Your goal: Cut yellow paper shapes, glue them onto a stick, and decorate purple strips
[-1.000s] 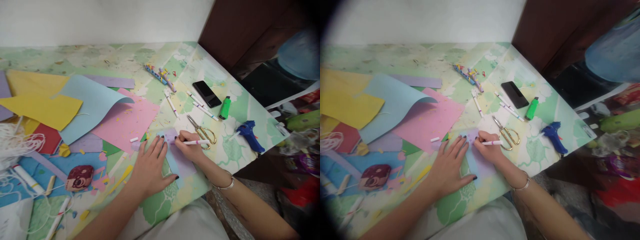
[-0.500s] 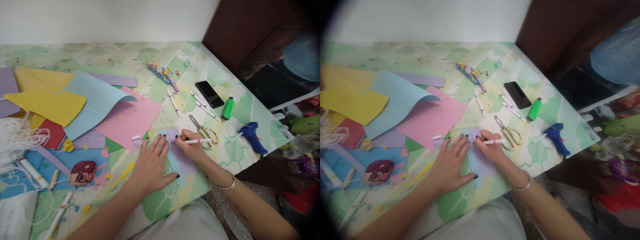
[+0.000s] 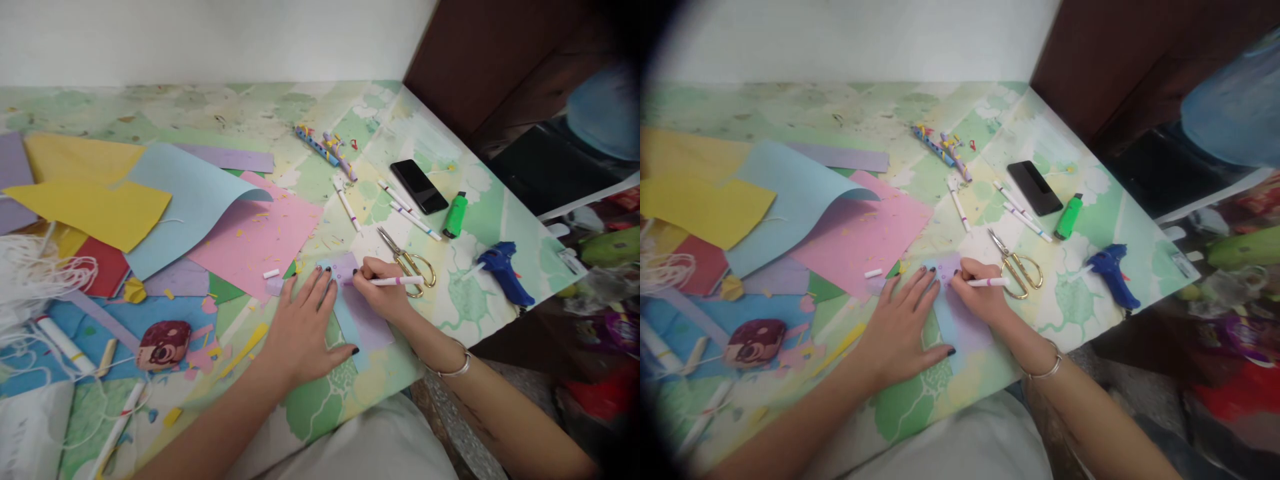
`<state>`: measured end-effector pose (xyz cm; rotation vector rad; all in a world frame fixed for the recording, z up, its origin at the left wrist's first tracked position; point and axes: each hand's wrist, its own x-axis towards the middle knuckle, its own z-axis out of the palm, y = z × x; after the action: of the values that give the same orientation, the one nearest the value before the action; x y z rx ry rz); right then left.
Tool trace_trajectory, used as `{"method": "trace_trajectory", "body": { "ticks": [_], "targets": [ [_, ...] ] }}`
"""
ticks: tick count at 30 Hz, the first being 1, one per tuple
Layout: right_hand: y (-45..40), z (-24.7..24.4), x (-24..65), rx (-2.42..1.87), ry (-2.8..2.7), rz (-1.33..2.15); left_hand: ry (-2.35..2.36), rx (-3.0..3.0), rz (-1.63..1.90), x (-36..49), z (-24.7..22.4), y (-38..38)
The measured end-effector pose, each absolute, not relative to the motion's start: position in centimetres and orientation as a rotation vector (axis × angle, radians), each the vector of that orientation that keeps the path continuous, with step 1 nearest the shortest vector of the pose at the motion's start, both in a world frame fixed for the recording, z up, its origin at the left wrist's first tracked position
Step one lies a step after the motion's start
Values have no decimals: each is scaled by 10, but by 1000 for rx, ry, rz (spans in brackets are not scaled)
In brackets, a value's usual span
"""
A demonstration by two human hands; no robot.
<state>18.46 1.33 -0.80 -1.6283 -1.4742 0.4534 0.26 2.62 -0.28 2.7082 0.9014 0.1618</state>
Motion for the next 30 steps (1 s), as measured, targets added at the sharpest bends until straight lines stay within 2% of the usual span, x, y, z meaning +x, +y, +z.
{"method": "trace_trajectory", "body": {
  "ticks": [30],
  "targets": [
    [14, -8, 186, -1609, -1427, 521, 902, 2721, 169, 2, -4, 26]
  ]
}}
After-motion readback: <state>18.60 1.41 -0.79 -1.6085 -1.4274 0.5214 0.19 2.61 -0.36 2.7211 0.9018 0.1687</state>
